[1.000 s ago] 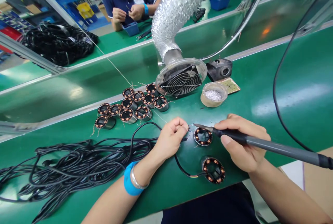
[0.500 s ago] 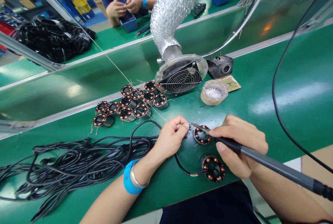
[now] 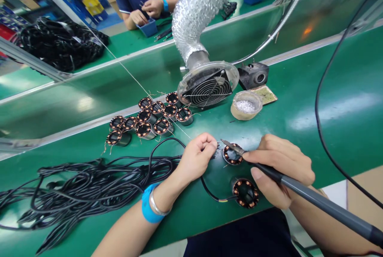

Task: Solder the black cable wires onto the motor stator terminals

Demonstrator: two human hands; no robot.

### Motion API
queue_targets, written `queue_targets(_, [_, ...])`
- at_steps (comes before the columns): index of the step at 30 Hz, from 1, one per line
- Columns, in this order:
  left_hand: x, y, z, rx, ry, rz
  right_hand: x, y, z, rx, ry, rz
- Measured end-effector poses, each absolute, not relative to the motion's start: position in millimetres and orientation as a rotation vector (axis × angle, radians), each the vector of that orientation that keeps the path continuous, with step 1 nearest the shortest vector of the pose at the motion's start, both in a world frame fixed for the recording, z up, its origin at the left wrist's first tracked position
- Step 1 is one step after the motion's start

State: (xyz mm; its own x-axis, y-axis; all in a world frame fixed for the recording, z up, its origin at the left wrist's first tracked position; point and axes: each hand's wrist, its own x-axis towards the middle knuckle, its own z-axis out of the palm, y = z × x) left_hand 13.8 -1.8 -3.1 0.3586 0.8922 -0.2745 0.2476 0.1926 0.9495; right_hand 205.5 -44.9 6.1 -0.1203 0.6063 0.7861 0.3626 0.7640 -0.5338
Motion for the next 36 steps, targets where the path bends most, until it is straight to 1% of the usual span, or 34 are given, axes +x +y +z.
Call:
queue_targets(8, [13.9,-2.6,-2.3,1.331,1.160,0.635,205.8,-44.1,6.6,-0.769,-1.716,0.255])
queue_targets(18, [13.6,-2.6,-2.4,1.330,1.165,0.632,206.9,-40.2,3.0,-0.807,-1.677,0.160])
queue_targets(24, [10.4,-0.7,-0.4,1.330,1.072,0.593,199.5,-26.3,2.7,-0.971,-1.784,0.241])
queue_targets(29, [3.0,2.4,0.1,1.363,0.922,0.544,191.8,-13.5,3.3,-0.902,-1.965,0.390])
queue_targets(33, [-0.5,3.4,5.7,1.393,0.929,0.466,191.5,-14.4,1.3,-0.856,-1.929,0.349])
queue_targets(36, [1.3,3.2,9.0,1.293,0.948,0.457,193.7,-17.2,-0.6,-0.844,-1.945,0.315])
